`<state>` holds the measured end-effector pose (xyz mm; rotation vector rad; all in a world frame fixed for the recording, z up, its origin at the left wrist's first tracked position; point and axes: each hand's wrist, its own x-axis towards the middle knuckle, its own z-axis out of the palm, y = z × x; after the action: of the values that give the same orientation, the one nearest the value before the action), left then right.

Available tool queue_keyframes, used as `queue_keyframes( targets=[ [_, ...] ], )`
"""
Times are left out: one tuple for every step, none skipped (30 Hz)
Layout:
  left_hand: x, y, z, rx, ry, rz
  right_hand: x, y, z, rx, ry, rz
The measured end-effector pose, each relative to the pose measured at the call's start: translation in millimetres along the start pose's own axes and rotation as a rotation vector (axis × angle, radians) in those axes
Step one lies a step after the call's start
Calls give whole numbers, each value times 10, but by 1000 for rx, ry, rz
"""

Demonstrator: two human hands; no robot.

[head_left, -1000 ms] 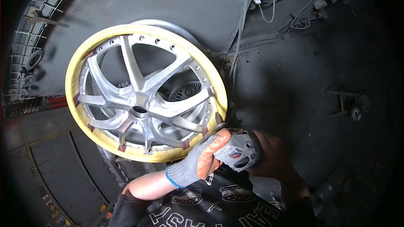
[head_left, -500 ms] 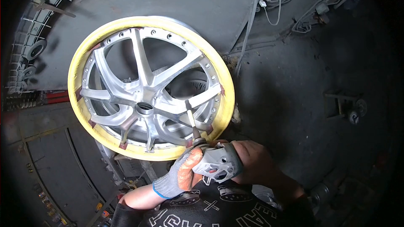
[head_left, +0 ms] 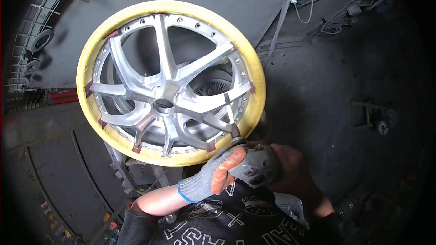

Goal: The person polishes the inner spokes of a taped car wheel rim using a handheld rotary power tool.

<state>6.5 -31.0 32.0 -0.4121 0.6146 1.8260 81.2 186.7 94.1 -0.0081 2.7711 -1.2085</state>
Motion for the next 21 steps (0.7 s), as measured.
queue_keyframes(
  targets=[
    [-55,10,-39,-41,-36,13,3,-30,40,23,-19,-18],
    [-108,21,-79,-82,-73,24,6,-56,78,44,-36,-36],
    [-194,79,-114,-70,-74,-14,5,-88,123,44,-39,-34],
    [-259,123,-118,-58,-74,-51,9,-121,175,31,-52,-44],
    [-295,116,-63,-22,-45,-5,16,-151,223,17,-63,-54],
    [-345,139,-32,-23,-44,-4,31,-177,265,18,-65,-54],
    [-390,163,-11,-44,-8,0,52,-198,301,13,-54,-67],
    [-414,178,-3,-65,27,4,63,-212,320,8,-42,-81],
    [-417,185,-13,-62,25,4,69,-222,324,7,-39,-82],
    [-400,189,-39,-45,-1,-6,78,-224,325,13,5,-100],
    [-372,174,-79,-31,-26,-18,77,-220,321,20,47,-115],
    [-283,83,-254,-33,-28,-20,68,-222,275,18,47,-112],
    [-139,49,-349,124,-71,19,64,-230,184,-15,74,-97],
    [-89,-34,-377,111,-62,32,60,-213,113,-47,101,-83],
    [-36,-12,-228,98,-53,44,43,-157,72,-49,100,-82],
    [17,11,-78,85,-45,57,20,-84,26,-63,117,-74],
    [112,2,-10,146,-4,51,6,-29,-17,-78,136,-64],
    [178,62,145,124,97,-44,3,1,-52,-81,137,-64],
    [244,121,301,92,201,-137,2,25,-83,-64,144,-33],
    [265,147,396,91,201,-138,-1,47,-111,-46,149,-2],
    [278,160,459,80,186,-142,-2,59,-139,-45,148,2]
  ],
)
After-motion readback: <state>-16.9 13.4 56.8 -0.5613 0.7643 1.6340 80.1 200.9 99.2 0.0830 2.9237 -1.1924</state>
